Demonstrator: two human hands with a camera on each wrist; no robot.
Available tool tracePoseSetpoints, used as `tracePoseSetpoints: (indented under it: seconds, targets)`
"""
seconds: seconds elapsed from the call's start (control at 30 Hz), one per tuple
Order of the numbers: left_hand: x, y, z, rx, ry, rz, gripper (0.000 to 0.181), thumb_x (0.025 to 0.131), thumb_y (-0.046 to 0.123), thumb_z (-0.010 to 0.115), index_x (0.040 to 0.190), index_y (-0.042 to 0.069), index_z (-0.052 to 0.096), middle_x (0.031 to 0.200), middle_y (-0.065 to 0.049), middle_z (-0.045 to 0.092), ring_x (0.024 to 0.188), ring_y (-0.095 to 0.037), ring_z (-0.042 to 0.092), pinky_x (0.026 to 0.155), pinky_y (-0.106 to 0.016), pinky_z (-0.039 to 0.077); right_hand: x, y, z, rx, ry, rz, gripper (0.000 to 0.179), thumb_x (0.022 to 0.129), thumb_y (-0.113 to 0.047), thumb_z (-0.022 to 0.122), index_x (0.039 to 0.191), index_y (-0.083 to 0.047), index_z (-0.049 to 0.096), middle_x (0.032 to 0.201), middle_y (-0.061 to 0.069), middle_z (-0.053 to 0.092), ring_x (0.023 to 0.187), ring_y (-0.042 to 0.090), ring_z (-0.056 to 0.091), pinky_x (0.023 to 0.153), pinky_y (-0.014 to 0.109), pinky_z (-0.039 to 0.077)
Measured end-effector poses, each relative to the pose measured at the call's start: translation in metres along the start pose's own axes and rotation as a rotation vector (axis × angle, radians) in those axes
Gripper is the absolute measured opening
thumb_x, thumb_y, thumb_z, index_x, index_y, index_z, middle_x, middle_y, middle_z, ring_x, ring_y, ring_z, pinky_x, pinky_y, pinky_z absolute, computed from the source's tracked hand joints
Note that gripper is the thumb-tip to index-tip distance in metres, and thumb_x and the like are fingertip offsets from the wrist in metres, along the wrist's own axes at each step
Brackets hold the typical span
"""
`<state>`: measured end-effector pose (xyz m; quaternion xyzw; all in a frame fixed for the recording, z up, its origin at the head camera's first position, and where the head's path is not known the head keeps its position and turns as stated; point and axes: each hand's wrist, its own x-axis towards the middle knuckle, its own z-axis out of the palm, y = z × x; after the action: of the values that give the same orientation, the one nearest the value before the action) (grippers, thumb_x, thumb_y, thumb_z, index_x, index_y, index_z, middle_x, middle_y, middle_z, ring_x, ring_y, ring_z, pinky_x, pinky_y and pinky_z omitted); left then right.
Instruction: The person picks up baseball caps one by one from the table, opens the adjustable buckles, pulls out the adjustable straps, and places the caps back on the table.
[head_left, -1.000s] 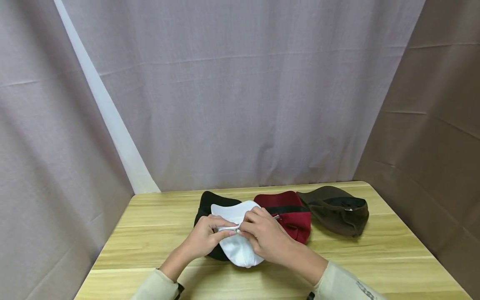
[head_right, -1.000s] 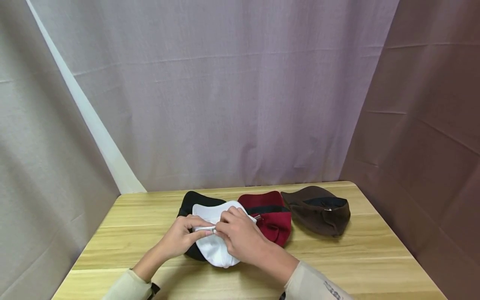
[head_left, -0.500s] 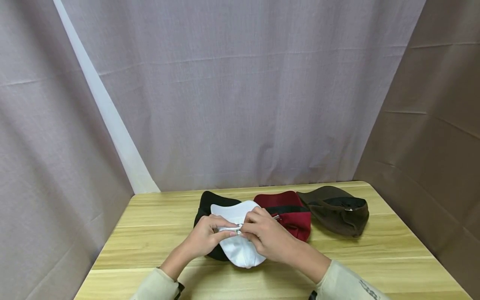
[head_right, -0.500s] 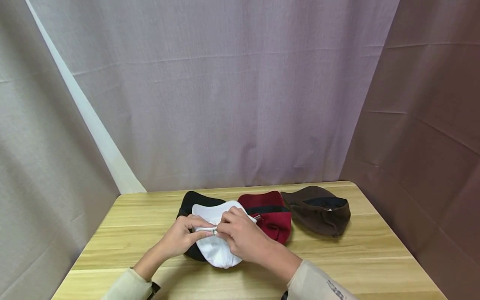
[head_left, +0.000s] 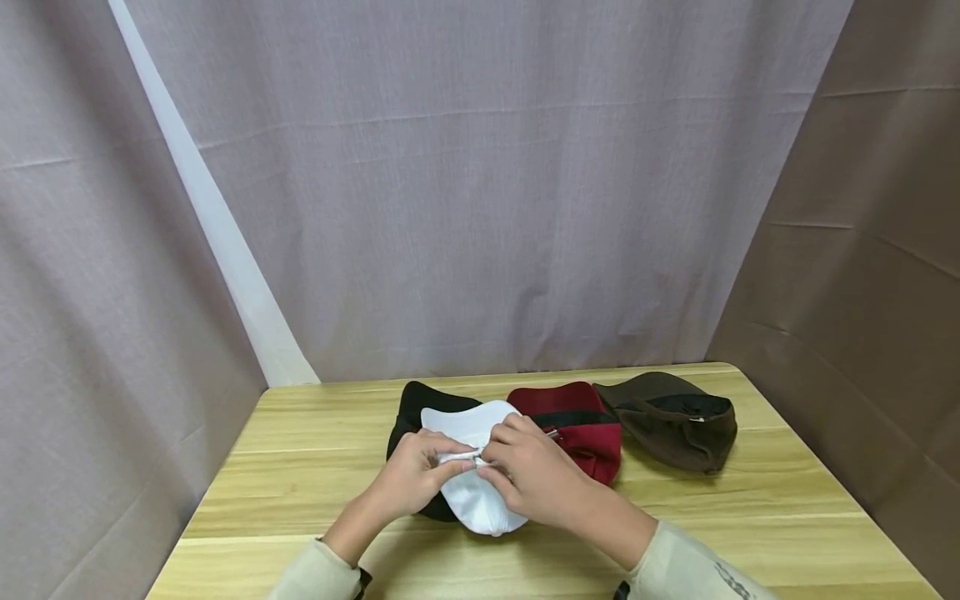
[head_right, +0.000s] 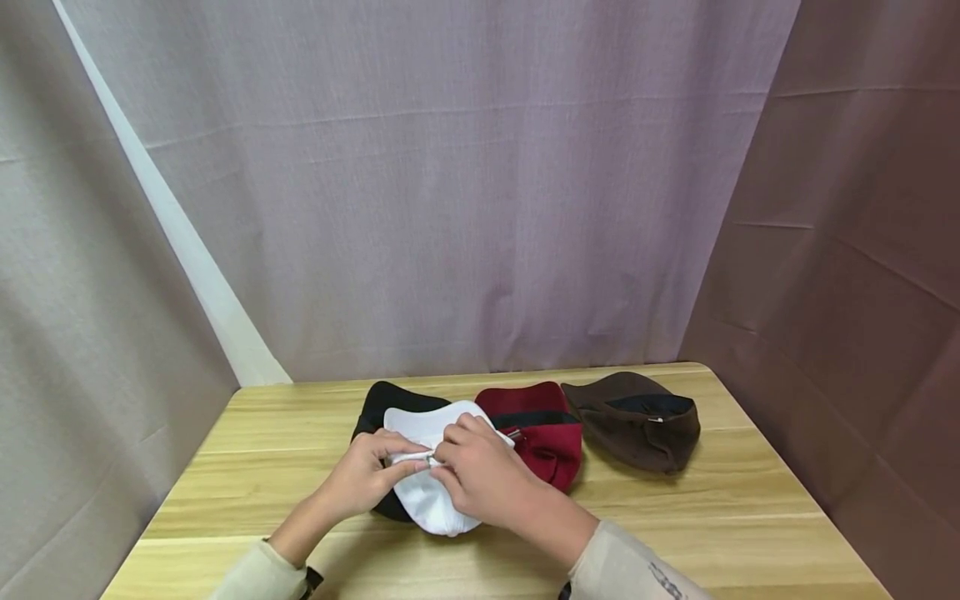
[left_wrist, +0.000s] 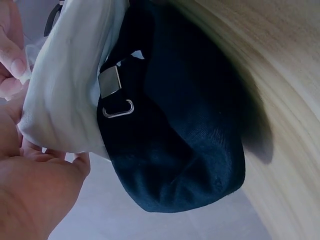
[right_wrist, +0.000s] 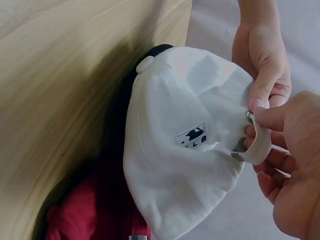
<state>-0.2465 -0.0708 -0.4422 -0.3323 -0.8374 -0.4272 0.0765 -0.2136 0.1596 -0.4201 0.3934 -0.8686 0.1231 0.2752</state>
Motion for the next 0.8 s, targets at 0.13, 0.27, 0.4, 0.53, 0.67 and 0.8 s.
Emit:
tracePoseSetpoints:
  seconds: [0.13, 0.27, 0.4, 0.53, 0.67, 0.8]
  targets:
    - [-0.0004, 0.0012, 0.0011, 0.021, -0.002, -0.022, 0.017, 0.094, 0.025, 0.082, 0.107, 0.015, 0.086, 0.102, 0.001, 0.085, 0.090, -0.006, 0.071, 0.075, -0.021, 0.052, 0.0029, -0.0033, 0.0009, -0.031, -0.031, 0.039, 0.017, 0.097, -0.030, 0.078, 0.085, -0.019, 0.076, 0.084, -0.009, 0.065, 0.085, 0.010, 0.051, 0.085, 0.029, 0.046]
    - [-0.0003, 0.0030, 0.0006, 0.022, 0.004, -0.016, 0.016, 0.094, 0.023, 0.082, 0.107, 0.015, 0.086, 0.103, 0.001, 0.085, 0.092, -0.009, 0.073, 0.076, -0.021, 0.054, 0.0060, -0.0050, 0.0005, -0.042, -0.031, 0.042, 0.020, 0.099, -0.030, 0.076, 0.083, -0.019, 0.075, 0.082, -0.009, 0.064, 0.084, 0.010, 0.050, 0.084, 0.029, 0.046]
    - [0.0001, 0.0045, -0.0003, 0.016, 0.018, -0.003, 0.015, 0.093, 0.023, 0.082, 0.106, 0.015, 0.086, 0.102, 0.002, 0.085, 0.093, -0.009, 0.074, 0.078, -0.021, 0.054, 0.0076, -0.0052, 0.0000, -0.047, -0.014, 0.017, 0.019, 0.100, -0.028, 0.075, 0.083, -0.019, 0.074, 0.082, -0.009, 0.065, 0.084, 0.011, 0.051, 0.084, 0.029, 0.046]
    - [-0.0001, 0.0042, -0.0007, 0.008, 0.023, -0.001, 0.015, 0.092, 0.024, 0.083, 0.105, 0.016, 0.087, 0.102, 0.002, 0.085, 0.094, -0.010, 0.074, 0.080, -0.022, 0.054, 0.0067, -0.0034, 0.0020, -0.033, 0.013, -0.003, 0.015, 0.099, -0.026, 0.076, 0.085, -0.019, 0.075, 0.083, -0.009, 0.064, 0.084, 0.010, 0.051, 0.083, 0.027, 0.046]
    - [-0.0013, 0.0030, -0.0003, -0.004, 0.012, -0.010, 0.016, 0.093, 0.024, 0.083, 0.105, 0.016, 0.087, 0.102, 0.002, 0.085, 0.095, -0.010, 0.074, 0.081, -0.022, 0.055, 0.0053, -0.0012, 0.0042, -0.021, 0.031, -0.024, 0.013, 0.098, -0.023, 0.077, 0.086, -0.019, 0.075, 0.081, -0.009, 0.061, 0.082, 0.010, 0.049, 0.081, 0.026, 0.044]
    - [-0.0032, 0.0016, -0.0002, -0.022, -0.004, -0.010, 0.017, 0.093, 0.024, 0.083, 0.107, 0.016, 0.086, 0.103, 0.001, 0.085, 0.095, -0.008, 0.072, 0.081, -0.022, 0.054, 0.0041, 0.0005, 0.0041, 0.004, 0.042, -0.053, 0.012, 0.096, -0.021, 0.079, 0.085, -0.019, 0.073, 0.081, -0.009, 0.060, 0.083, 0.010, 0.048, 0.081, 0.026, 0.044]
